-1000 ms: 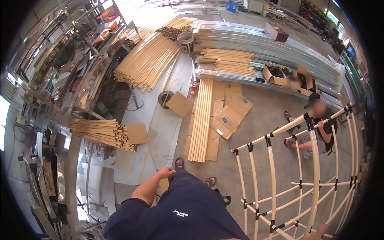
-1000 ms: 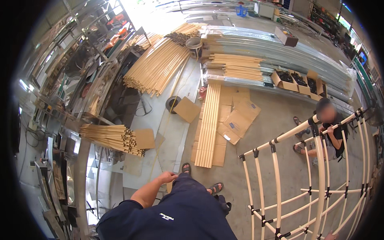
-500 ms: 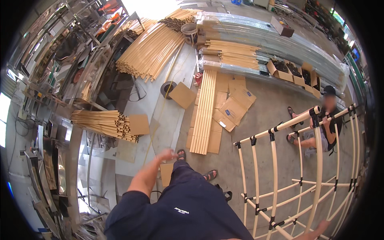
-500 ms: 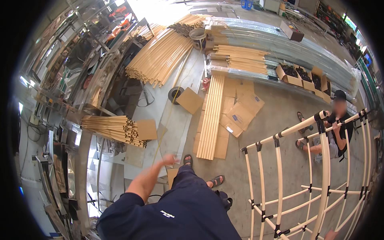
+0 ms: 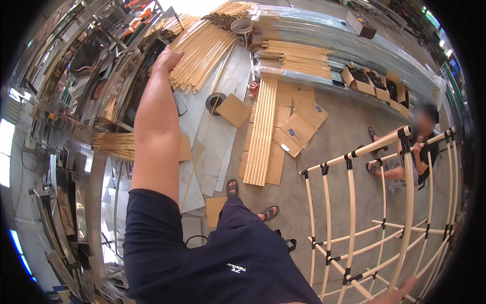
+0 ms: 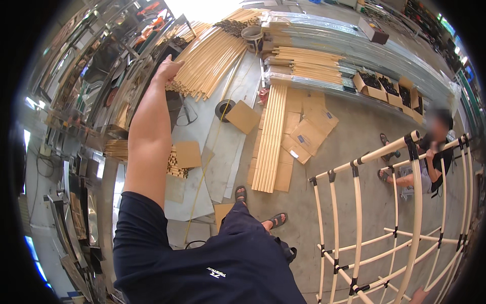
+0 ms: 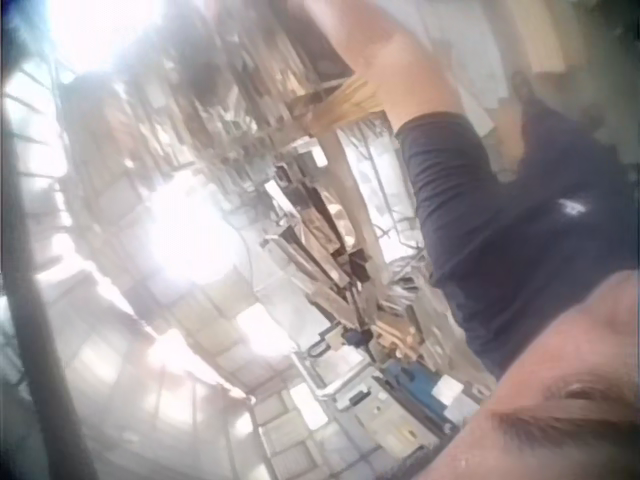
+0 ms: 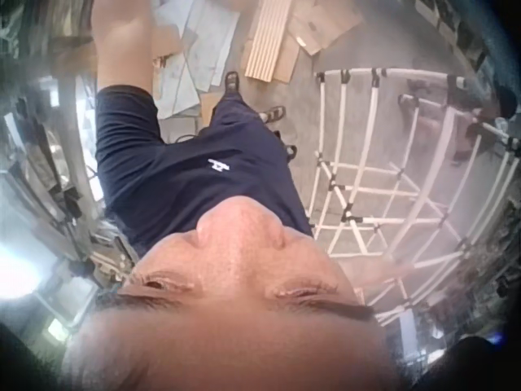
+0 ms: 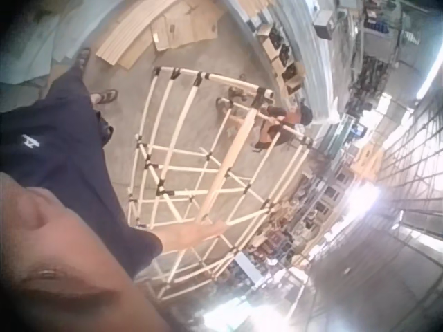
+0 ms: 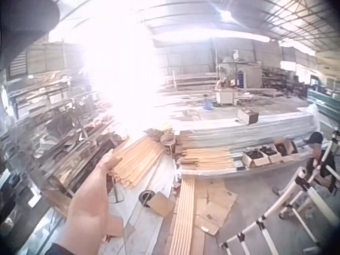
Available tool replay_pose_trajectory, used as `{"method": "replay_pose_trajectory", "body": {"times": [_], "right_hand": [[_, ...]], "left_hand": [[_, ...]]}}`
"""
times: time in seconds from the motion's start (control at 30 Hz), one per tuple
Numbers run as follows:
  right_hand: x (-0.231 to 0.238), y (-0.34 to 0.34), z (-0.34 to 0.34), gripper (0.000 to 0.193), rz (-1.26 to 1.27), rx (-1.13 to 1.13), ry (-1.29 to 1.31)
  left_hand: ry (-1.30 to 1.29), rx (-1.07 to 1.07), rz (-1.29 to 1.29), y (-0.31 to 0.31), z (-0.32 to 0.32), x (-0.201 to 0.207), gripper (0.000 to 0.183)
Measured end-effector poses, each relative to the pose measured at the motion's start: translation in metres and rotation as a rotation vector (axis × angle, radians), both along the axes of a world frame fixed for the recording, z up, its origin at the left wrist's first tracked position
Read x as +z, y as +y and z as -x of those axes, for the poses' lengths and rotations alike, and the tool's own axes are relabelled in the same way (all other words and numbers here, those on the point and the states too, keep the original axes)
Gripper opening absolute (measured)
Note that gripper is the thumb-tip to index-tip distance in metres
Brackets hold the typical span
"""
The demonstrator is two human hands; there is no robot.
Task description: The person collects a bundle of wooden rods from a stack and carries them to a workspace. They then place the rods on the floor and begin attaching black plastic connectors to the ends of the rods, using a mallet to secure some of them.
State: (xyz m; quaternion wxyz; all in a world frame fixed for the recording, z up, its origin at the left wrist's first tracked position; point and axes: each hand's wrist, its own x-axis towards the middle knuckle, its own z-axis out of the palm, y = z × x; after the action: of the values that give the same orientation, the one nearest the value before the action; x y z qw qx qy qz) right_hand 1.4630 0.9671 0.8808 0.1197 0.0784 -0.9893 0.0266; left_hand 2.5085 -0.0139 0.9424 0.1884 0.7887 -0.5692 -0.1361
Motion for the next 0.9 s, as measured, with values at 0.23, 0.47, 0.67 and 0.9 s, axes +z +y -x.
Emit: {"method": "replay_pose_trajectory", "body": {"times": [0.23, 0.47, 0.67, 0.9], "right_hand": [[-0.036, -0.021, -0.045, 0.061, -0.094, -0.111, -0.145], [-0.028, -0.065, -0.061, 0.061, -0.12, -0.237, 0.045], [0.007, -0.114, -0.123, 0.076, -0.106, -0.259, 0.339], [0.034, -0.122, -0.138, 0.075, -0.138, -0.308, 0.079]], "left_hand": [[-0.221, -0.034, -0.036, -0.023, 0.023, 0.026, 0.098], [-0.172, -0.194, 0.162, -0.087, -0.064, -0.019, 0.091], [-0.184, -0.121, 0.154, -0.1, -0.049, -0.018, 0.094], [-0.064, -0.085, 0.019, -0.075, -0.001, -0.022, 0.094]]}}
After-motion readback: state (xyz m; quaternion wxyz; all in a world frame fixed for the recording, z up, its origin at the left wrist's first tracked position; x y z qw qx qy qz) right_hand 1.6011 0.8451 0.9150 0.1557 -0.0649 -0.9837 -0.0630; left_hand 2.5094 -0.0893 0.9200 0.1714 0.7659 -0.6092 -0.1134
